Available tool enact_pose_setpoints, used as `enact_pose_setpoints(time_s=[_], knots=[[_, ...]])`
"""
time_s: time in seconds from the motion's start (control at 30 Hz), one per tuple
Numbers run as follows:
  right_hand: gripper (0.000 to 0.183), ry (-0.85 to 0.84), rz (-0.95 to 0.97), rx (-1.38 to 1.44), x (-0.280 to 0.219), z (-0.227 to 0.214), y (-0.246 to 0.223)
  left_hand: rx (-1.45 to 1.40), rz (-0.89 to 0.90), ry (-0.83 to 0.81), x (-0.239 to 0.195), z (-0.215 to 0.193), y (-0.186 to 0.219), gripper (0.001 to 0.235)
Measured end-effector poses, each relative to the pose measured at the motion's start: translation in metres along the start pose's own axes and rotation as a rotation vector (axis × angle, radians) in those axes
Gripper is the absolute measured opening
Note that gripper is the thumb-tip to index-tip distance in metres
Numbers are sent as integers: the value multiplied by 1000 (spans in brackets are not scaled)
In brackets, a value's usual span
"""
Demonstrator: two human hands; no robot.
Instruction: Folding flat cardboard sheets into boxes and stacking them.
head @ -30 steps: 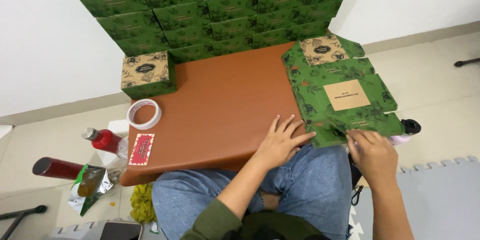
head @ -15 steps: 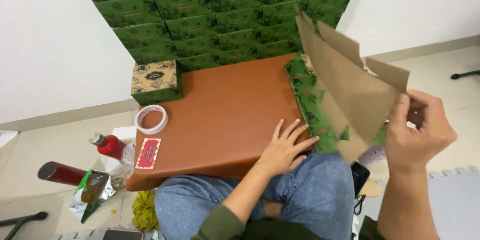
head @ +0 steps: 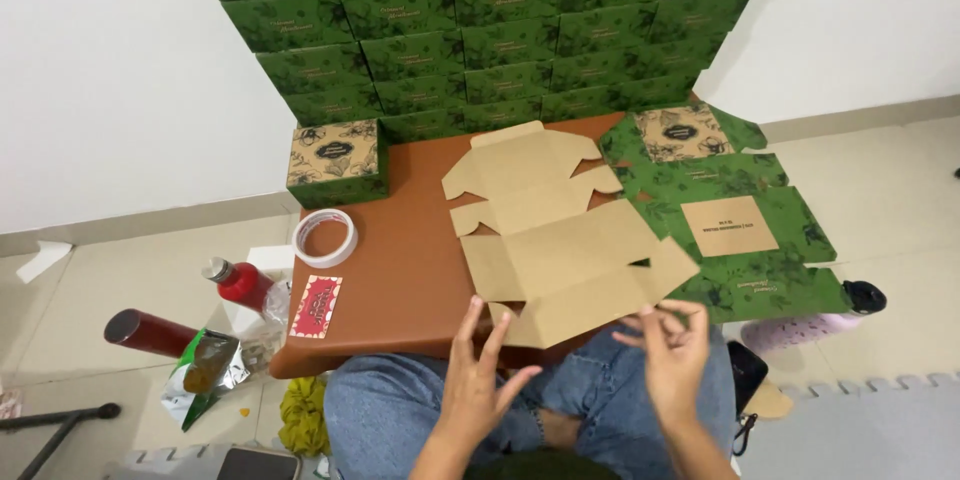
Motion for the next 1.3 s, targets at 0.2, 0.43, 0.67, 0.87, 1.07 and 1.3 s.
enact_pose_setpoints(time_s=[0.2, 0.43, 0.67, 0.87, 1.07, 1.3], knots=[[48, -205, 149, 0, -18, 25, 48, 128, -76, 19, -1, -33, -25, 21], [100, -27, -341, -611, -22, 36, 5, 146, -114, 110, 12, -68, -43, 13], [13, 65, -701, -1045, 8, 61, -27, 81, -199, 116, 33, -73, -77, 5], [21, 87, -623, -1152, 64, 85, -13, 201, -326, 68, 42, -50, -113, 15], [38, 68, -618, -1209, 42, 114, -11, 377, -378, -88, 46, -42, -113, 15], [53, -477, -334, -1389, -14, 194, 18, 374, -395, -71, 49, -45, -106, 9]])
Point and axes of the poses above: each hand's wrist, its own x-axis towards the middle knuckle, its own z-axis out of the palm, y = z × x, the point moved 5 cm from there along x, towards the middle knuckle, and after that the axes turned 15 degrees about z, right-handed, at the moved point
